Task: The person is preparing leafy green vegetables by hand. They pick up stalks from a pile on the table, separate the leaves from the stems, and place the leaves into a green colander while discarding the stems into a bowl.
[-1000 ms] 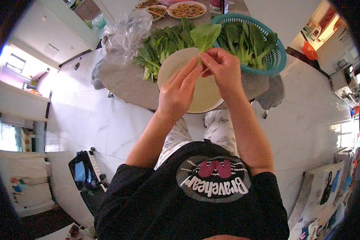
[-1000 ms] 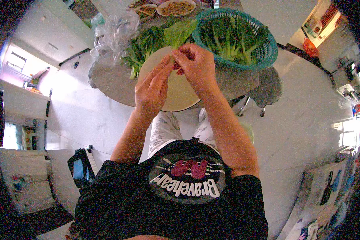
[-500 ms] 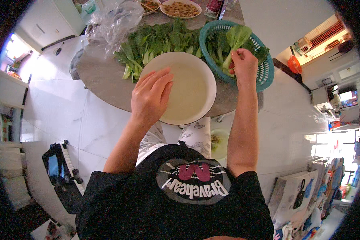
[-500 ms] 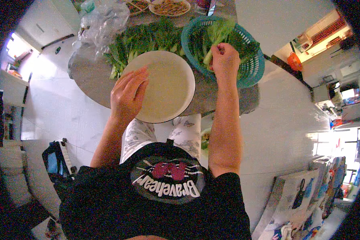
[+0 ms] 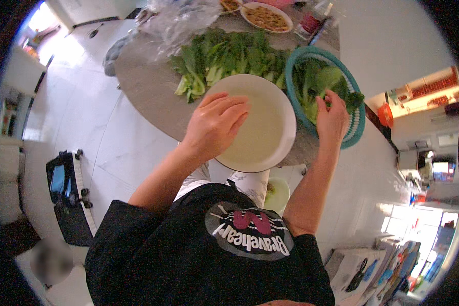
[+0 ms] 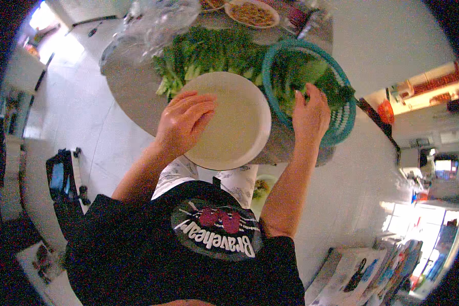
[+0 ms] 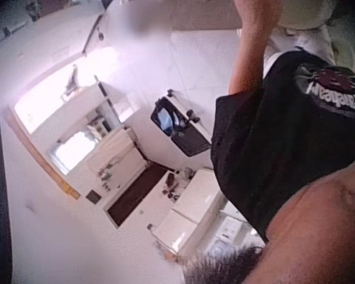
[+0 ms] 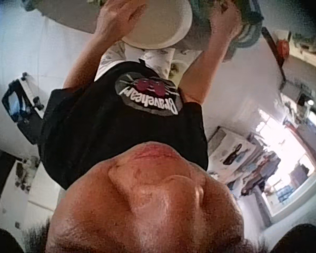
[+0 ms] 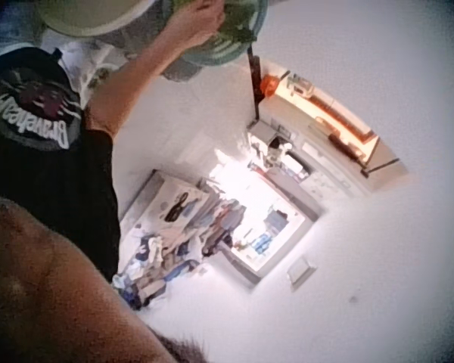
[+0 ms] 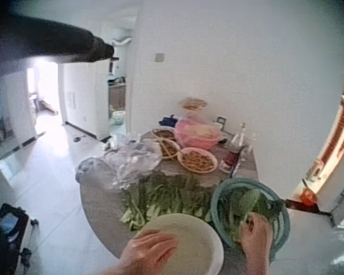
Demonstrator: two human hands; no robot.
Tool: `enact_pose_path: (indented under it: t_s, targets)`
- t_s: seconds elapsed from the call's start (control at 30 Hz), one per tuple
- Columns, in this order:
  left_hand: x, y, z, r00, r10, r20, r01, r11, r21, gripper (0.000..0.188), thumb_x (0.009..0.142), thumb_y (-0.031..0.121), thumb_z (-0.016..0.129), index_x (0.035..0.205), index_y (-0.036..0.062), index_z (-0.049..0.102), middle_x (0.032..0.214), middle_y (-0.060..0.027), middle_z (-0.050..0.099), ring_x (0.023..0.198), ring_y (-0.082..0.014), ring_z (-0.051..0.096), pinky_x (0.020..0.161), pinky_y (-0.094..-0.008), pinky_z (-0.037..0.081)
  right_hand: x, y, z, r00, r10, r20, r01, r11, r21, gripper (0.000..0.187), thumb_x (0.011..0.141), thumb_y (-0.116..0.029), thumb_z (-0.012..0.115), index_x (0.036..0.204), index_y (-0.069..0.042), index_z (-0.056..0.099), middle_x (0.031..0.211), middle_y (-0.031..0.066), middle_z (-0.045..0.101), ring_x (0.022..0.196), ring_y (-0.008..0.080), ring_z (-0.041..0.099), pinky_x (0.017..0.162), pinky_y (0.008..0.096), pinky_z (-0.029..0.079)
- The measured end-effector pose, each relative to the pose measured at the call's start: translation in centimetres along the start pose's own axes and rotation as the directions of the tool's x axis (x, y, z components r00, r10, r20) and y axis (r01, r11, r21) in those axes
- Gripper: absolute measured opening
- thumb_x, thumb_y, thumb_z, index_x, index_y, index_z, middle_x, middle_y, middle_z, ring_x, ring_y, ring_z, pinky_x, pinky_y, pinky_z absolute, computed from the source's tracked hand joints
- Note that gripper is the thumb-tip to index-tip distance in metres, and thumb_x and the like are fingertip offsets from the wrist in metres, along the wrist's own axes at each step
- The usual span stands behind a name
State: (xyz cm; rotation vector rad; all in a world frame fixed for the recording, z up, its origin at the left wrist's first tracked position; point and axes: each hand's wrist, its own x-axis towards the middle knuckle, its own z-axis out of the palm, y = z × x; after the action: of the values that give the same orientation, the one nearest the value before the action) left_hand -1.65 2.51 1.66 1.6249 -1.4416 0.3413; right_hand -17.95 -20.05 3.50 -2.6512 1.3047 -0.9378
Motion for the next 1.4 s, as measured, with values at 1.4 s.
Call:
enact_pose_path:
  t_s: [1.4]
  targets:
    - [3.2, -9.9, -0.3, 0.742, -0.651, 0.16, 0.599, 0.751, 0.278, 0.033, 0.076, 0.02, 0.064, 0.105, 0.0046, 0.06, 0.091, -0.019, 0.067, 0.089, -0.0367, 0.064, 0.079, -0.0448, 0.05, -9.2, -10.7, -0.5, 0.783, -0.546, 0.298, 0.346, 0.781, 0.52, 0.017, 0.081, -0.015, 0.066, 0.094, -0.005, 0.067, 0.086, 0.014, 0.066, 0.073, 0.0305, 0.064, 0.064, 0.0361, 0.05]
